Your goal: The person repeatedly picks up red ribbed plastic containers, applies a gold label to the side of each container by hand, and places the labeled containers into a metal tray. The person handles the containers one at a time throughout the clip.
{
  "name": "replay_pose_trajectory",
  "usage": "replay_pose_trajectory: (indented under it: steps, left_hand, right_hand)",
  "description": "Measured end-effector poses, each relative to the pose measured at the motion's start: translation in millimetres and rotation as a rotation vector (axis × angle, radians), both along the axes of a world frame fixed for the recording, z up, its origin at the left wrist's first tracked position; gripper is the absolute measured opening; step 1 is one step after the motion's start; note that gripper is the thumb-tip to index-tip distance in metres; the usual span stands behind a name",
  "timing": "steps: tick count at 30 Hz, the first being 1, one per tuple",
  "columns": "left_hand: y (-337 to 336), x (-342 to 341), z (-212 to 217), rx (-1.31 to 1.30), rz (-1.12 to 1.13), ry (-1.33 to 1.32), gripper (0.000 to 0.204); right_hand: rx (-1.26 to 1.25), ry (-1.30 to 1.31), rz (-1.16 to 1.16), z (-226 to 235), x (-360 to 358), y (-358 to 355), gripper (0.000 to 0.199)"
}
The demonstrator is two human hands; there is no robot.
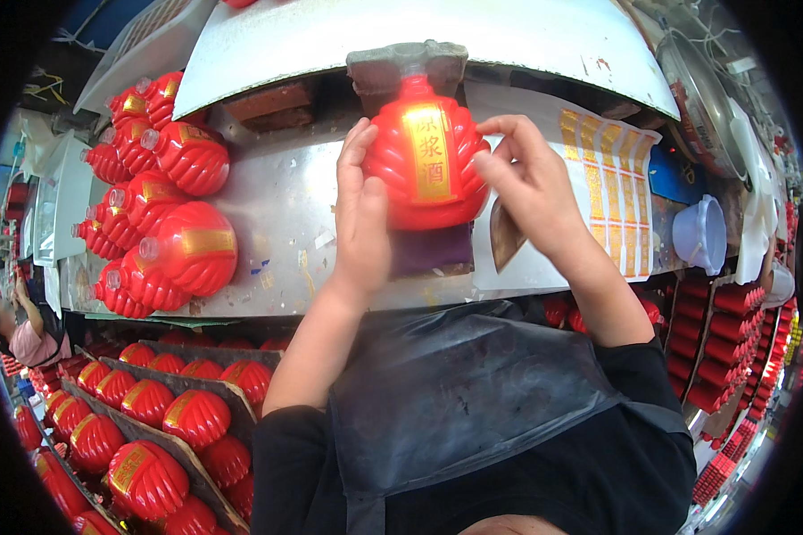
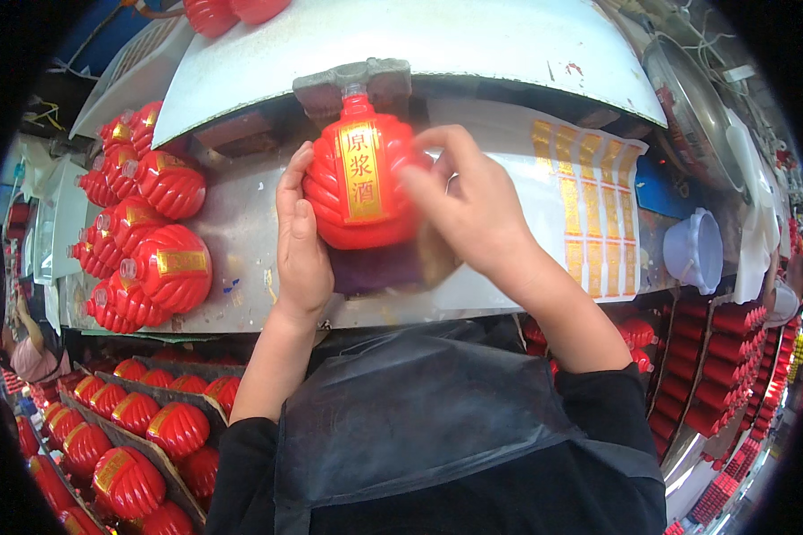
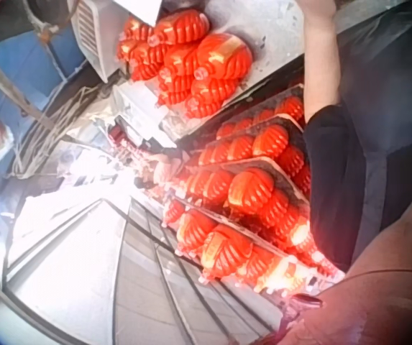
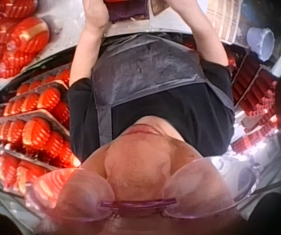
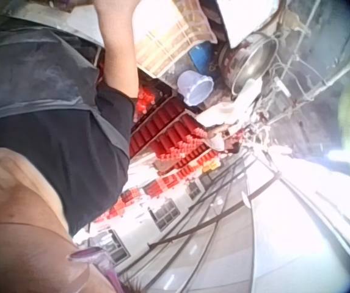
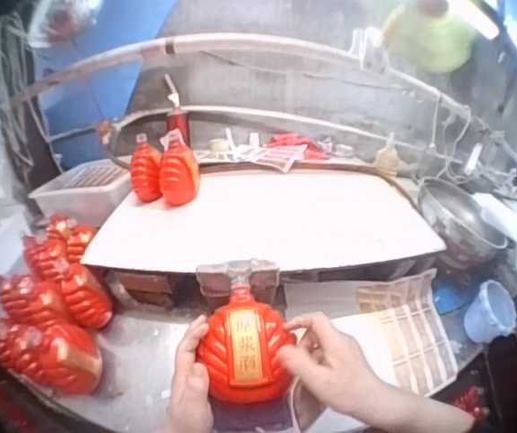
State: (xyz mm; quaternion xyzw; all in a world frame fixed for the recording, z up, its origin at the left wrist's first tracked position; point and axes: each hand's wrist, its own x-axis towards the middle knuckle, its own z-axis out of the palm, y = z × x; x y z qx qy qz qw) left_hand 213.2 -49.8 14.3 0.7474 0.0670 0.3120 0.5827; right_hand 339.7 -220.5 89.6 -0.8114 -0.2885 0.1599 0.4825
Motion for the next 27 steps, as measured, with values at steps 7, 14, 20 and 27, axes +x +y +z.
replay_pose_trajectory:
  steps: [7,14,20,27]
  left_hand:
    - [-2.8,1.4,0.7,-0.047,-0.004,0.015,0.058]
    - [0.3,4.8,-13.7,-0.037,0.008,0.031,0.058]
    - [2.0,6.3,-19.3,-0.02,0.011,0.016,0.059]
    - [-1.3,4.8,-4.0,-0.017,0.015,0.031,0.06]
  right_hand:
    - [-0.158,-0.198,-0.047,-2.7,-2.7,13.6,0.054]
    - [-0.144,-0.121,-0.032,-2.6,2.0,12.2,0.056]
    - [-0.164,-0.208,-0.013,-0.9,-1.9,11.1,0.061]
    - [-0.192,-0.193,-0.012,0.0,0.0,10.5,0.064]
